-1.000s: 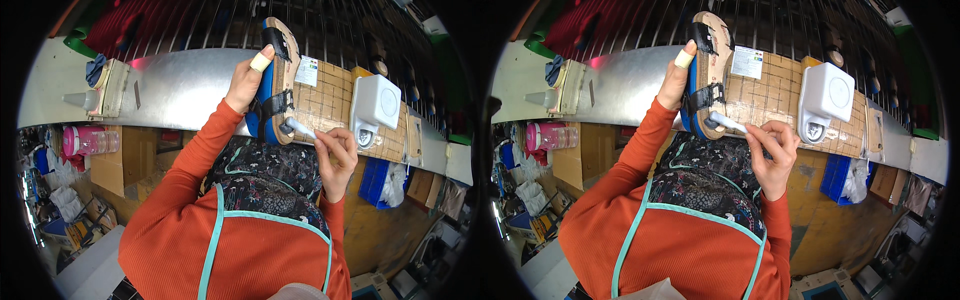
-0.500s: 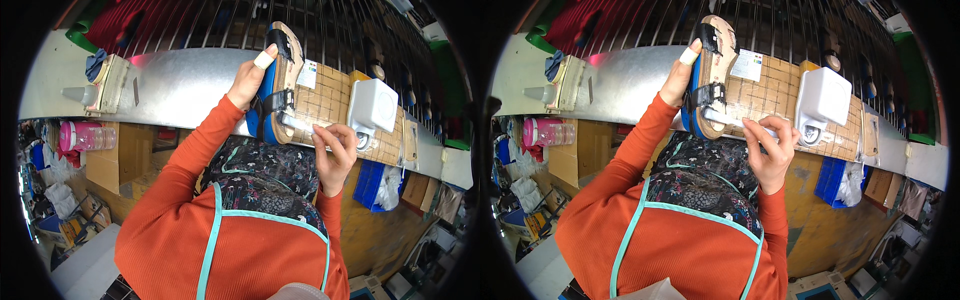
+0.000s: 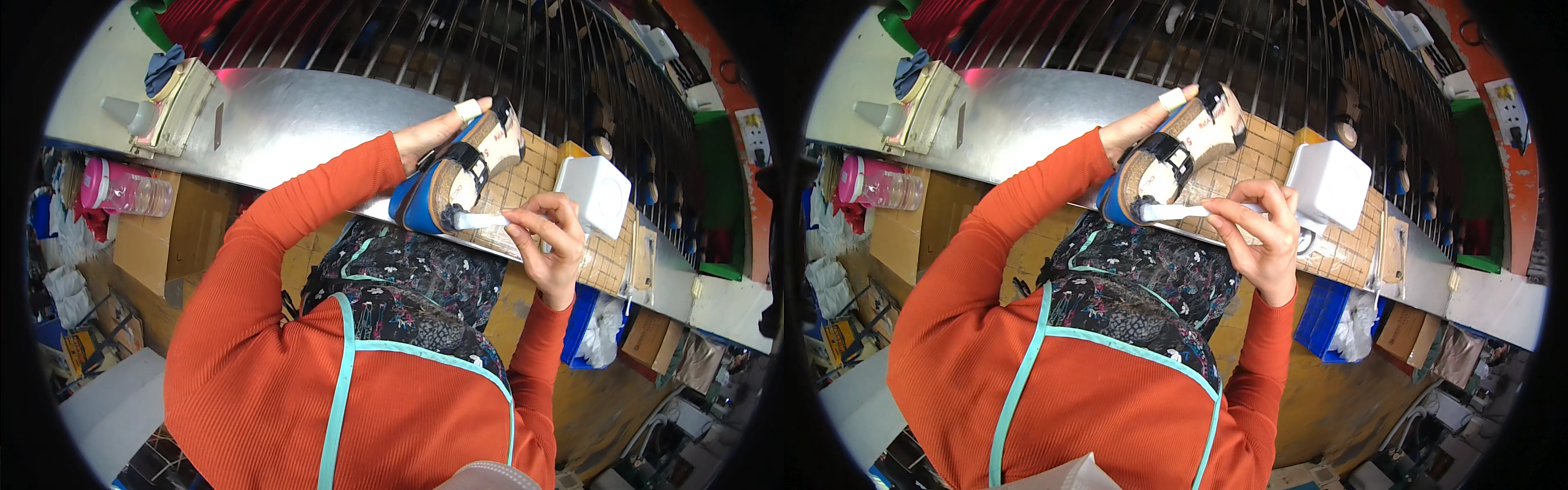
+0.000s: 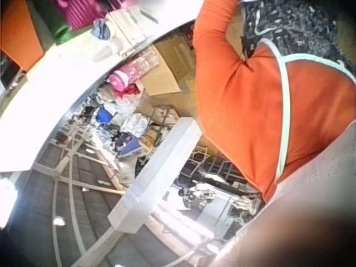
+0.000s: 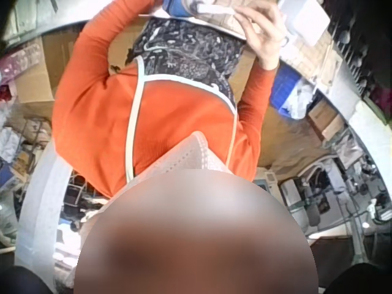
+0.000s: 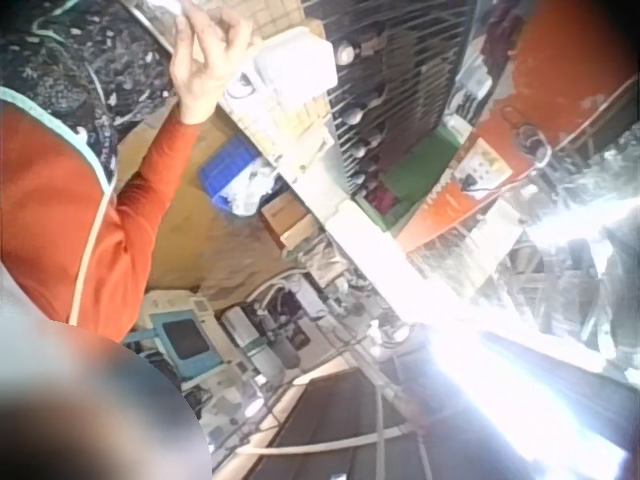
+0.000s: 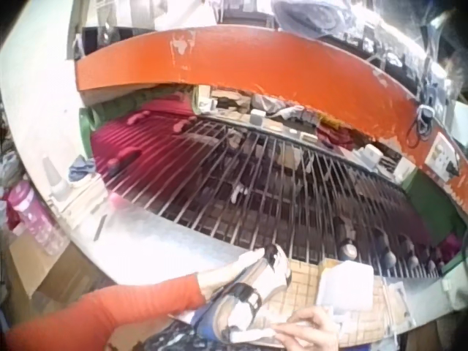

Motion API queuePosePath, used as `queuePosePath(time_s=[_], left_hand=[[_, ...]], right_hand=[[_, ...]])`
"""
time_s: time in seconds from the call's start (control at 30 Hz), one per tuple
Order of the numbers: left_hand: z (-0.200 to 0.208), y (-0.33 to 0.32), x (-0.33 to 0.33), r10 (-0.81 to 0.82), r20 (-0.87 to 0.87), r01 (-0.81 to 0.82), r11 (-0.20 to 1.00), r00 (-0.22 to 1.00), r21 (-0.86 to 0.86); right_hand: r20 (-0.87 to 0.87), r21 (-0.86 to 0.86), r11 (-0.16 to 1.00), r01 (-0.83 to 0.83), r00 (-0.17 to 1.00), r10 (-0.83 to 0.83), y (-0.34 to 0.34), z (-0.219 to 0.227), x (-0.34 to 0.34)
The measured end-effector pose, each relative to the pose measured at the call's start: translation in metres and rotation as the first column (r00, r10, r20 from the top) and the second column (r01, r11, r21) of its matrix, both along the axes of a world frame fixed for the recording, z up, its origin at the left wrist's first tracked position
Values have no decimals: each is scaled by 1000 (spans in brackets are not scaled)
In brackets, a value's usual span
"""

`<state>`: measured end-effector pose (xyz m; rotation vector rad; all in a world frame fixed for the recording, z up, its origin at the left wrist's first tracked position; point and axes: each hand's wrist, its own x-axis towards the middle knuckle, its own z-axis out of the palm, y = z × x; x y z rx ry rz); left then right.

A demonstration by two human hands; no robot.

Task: The person applies glue to the strap and sole edges of a blue and black sandal using a small brush. They repeatedly dip the brush into a white container and spread the adhesive along the strap and sole perimeter, then place the sandal on a metal rack and retrieve another sandal to continue the process.

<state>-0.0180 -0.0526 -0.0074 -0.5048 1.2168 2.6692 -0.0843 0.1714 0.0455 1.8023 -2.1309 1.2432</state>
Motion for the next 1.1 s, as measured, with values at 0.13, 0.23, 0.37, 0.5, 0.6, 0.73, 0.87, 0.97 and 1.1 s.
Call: queuePosePath(time_s=[0.13, 0.23, 0.37, 0.5, 0.6, 0.73, 0.87, 0.97, 1.1], left_hand=[[-6, 2, 15, -91, -27, 94, 981, 995, 167], [-8, 6, 39, -171, -189, 212, 951, 967, 226], [-5, 12, 63, -413, -457, 212, 878, 788, -429], [-12, 13, 70, -534, -274, 536, 841, 800, -74], [-24, 21, 73, -505, -131, 424, 525, 853, 737], [-24, 29, 68, -189, -281, 329, 710, 941, 623], [-12, 14, 30, 95, -55, -49, 831, 994, 554], [-10, -1, 25, 176, -267, -143, 980, 948, 136], [-20, -10, 27, 237, -421, -251, 968, 875, 25]], right_hand=[[-39, 14, 996, -91, 995, 91, -14, 11, -5], [-56, 19, 985, -170, 984, 170, -24, 18, -9], [-25, 63, 961, -269, 962, 270, -36, 20, -14], [21, 134, 924, -357, 934, 357, -43, 18, -18], [93, 218, 885, -411, 912, 401, -43, 17, -23], [50, 109, 967, -232, 972, 228, -29, 18, -24], [-360, -111, 952, 284, 882, -305, -16, -3, 16], [-255, -131, 956, 264, 923, -290, -8, -20, 56], [-80, -81, 967, 241, 966, -247, 0, -24, 72]])
